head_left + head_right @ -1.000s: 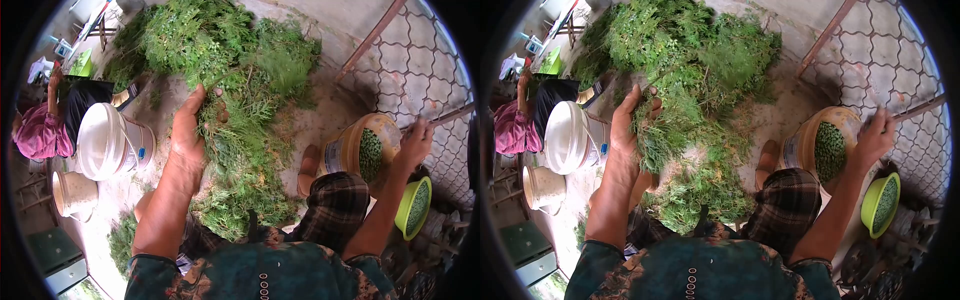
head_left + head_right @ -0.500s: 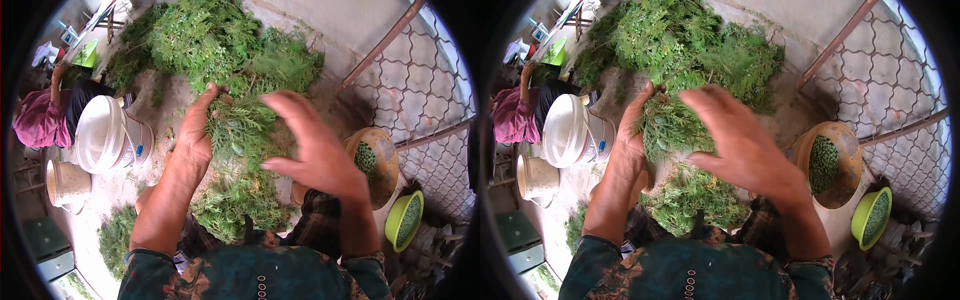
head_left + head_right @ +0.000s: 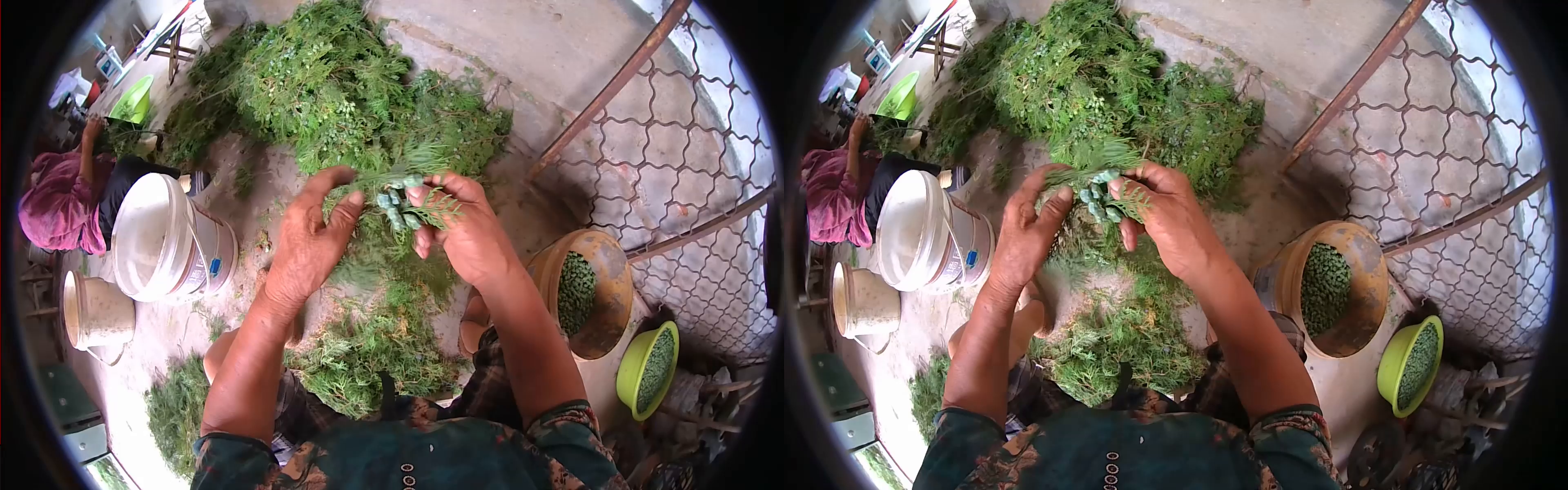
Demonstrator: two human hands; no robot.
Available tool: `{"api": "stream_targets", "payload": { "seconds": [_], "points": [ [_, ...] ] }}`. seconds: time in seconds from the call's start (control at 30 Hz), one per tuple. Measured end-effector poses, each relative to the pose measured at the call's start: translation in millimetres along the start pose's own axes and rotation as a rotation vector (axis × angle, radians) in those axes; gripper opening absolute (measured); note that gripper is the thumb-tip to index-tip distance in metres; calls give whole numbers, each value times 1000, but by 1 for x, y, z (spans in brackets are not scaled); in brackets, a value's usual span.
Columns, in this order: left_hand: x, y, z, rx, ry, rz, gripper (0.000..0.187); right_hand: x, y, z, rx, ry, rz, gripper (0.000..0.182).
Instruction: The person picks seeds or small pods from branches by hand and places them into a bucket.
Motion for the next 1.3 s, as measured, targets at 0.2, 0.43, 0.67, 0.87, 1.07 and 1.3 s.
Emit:
{"api": "stream_targets", "payload": {
  "seconds": [0.2, 0.43, 0.67, 0.87, 1.07, 1.3],
  "points": [
    [-22, 14, -14, 186, 376, 308, 24, -4, 6, 8, -234, -34, -140, 29],
    [-8, 12, -26, 82, 524, 302, 15, 2, 7, 10, -255, 3, -32, 30],
    [-13, 12, -19, 20, 542, 486, 14, 103, 92, -36, 392, 252, 1119, 15],
    [-2, 12, -21, -223, 418, 612, 17, 131, 158, -63, 907, 28, 1105, 15],
    [-12, 18, -7, -229, 135, 557, 28, 143, 169, -59, 912, -75, 1123, 14],
    [-4, 15, -13, -97, 458, 552, 12, 155, 162, -48, 866, -82, 1135, 14]
  ]
}}
Point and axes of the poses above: each hand's wrist, its own y-axis away from the middle knuckle, its own z-axis out of the back of the hand, x = y × z, the point moved 5 cm from there along -y, towards the middle knuckle, and after that the axes turned 15 degrees about -x, right-handed, at the moved point
